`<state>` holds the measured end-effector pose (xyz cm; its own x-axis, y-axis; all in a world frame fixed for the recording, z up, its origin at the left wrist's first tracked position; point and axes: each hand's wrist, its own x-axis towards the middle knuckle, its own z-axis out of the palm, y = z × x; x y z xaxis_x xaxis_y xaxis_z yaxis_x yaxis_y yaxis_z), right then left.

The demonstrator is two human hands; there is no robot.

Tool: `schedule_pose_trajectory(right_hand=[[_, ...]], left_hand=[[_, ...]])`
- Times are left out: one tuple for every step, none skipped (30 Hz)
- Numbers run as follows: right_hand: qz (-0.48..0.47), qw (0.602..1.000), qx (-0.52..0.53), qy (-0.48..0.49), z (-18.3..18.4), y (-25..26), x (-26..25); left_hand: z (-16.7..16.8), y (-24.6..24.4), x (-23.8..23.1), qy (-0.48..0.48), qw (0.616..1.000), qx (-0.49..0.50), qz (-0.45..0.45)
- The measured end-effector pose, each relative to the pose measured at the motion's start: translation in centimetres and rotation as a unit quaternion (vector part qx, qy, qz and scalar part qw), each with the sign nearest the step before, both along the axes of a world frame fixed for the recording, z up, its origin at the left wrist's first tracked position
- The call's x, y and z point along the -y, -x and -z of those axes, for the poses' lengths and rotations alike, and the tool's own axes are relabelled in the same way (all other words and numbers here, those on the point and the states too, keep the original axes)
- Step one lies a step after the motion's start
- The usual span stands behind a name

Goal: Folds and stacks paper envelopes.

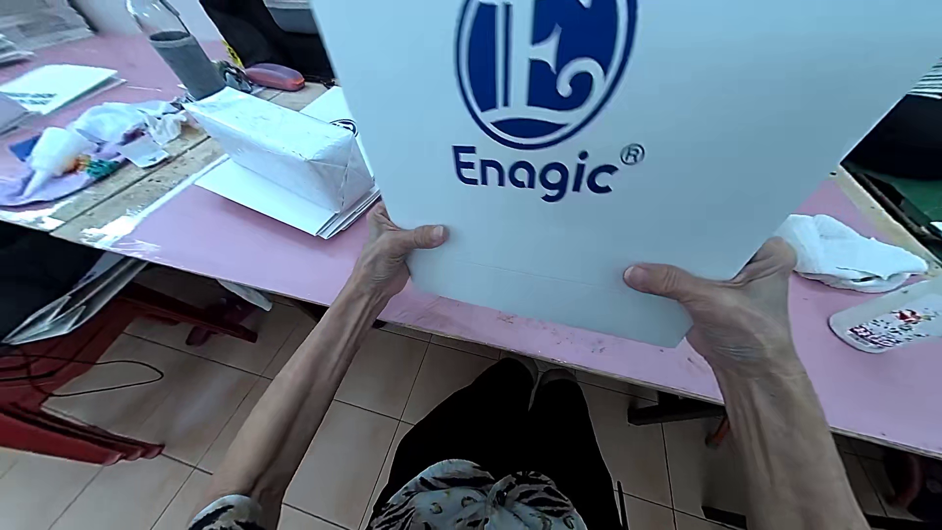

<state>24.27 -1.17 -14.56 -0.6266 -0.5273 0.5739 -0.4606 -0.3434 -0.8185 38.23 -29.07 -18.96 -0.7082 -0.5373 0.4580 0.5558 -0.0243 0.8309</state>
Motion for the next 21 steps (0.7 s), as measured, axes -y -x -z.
schedule_pose_trajectory(right_hand=[[-0.009, 1.0, -0.015, -0.003, -0.9, -0.4, 0.5], [-0.025, 0.999, -0.03, -0.008, -1.7, -0.9, 1.0], [-0.048, 0.998, -0.043, -0.013, -2.5, -1.4, 1.6], [-0.077, 0.996, -0.052, -0.015, -3.1, -2.0, 2.4], [-0.109, 0.992, -0.055, -0.018, -3.5, -2.7, 3.2], [-0.147, 0.987, -0.055, -0.018, -3.8, -3.4, 4.2], [-0.188, 0.981, -0.054, -0.014, -3.9, -4.2, 5.3], [-0.227, 0.973, -0.048, -0.008, -3.9, -5.0, 6.6], [-0.261, 0.964, -0.04, -0.003, -3.9, -5.8, 8.1], [-0.289, 0.957, -0.035, -0.008, -3.7, -6.7, 9.6], [-0.316, 0.948, -0.035, -0.024, -3.6, -7.6, 11.0], [-0.347, 0.936, -0.041, -0.05, -3.5, -8.3, 12.2], [-0.374, 0.922, -0.053, -0.082, -3.5, -8.8, 13.2], [-0.391, 0.912, -0.068, -0.106, -3.4, -9.0, 13.8], [-0.394, 0.908, -0.084, -0.119, -3.3, -8.9, 13.8], [-0.381, 0.908, -0.112, -0.134, -3.3, -8.4, 13.3], [-0.358, 0.912, -0.143, -0.143, -3.3, -7.5, 12.2], [-0.328, 0.917, -0.174, -0.148, -3.2, -6.3, 10.6], [-0.296, 0.921, -0.2, -0.158, -2.5, -4.7, 8.5], [-0.275, 0.923, -0.211, -0.164, -1.2, -2.6, 6.3], [-0.268, 0.927, -0.196, -0.175, 0.6, -0.2, 3.7]], left_hand=[[0.0, -1.2, 0.4, 0.002, 1.0, -0.007, 0.012], [0.1, -2.7, 0.8, 0.011, 1.0, -0.007, 0.021], [0.3, -4.4, 1.1, 0.017, 1.0, -0.004, 0.019], [0.5, -6.4, 1.3, 0.023, 1.0, -0.002, 0.01], [0.9, -8.4, 1.6, 0.035, 0.999, -0.01, -0.007], [1.5, -10.5, 1.9, 0.047, 0.998, -0.019, -0.03], [2.1, -12.7, 2.2, 0.056, 0.996, -0.028, -0.058], [2.6, -14.8, 2.3, 0.061, 0.992, -0.04, -0.101], [3.1, -16.8, 2.4, 0.061, 0.985, -0.053, -0.151], [3.5, -18.7, 2.5, 0.061, 0.976, -0.064, -0.201], [3.9, -20.5, 2.5, 0.059, 0.964, -0.073, -0.248], [4.5, -22.2, 2.7, 0.051, 0.954, -0.081, -0.285], [5.2, -23.9, 2.9, 0.046, 0.944, -0.082, -0.316], [5.9, -25.4, 3.0, 0.036, 0.935, -0.082, -0.343], [6.5, -27.0, 3.1, 0.025, 0.927, -0.085, -0.365], [7.3, -28.4, 3.1, 0.012, 0.918, -0.087, -0.387], [8.0, -29.7, 3.1, -0.001, 0.909, -0.087, -0.407], [9.1, -31.1, 3.0, -0.014, 0.903, -0.085, -0.421], [10.4, -32.5, 2.9, -0.029, 0.898, -0.08, -0.432], [11.7, -33.6, 2.5, -0.046, 0.89, -0.075, -0.447], [13.0, -34.5, 1.8, -0.064, 0.881, -0.064, -0.464]])
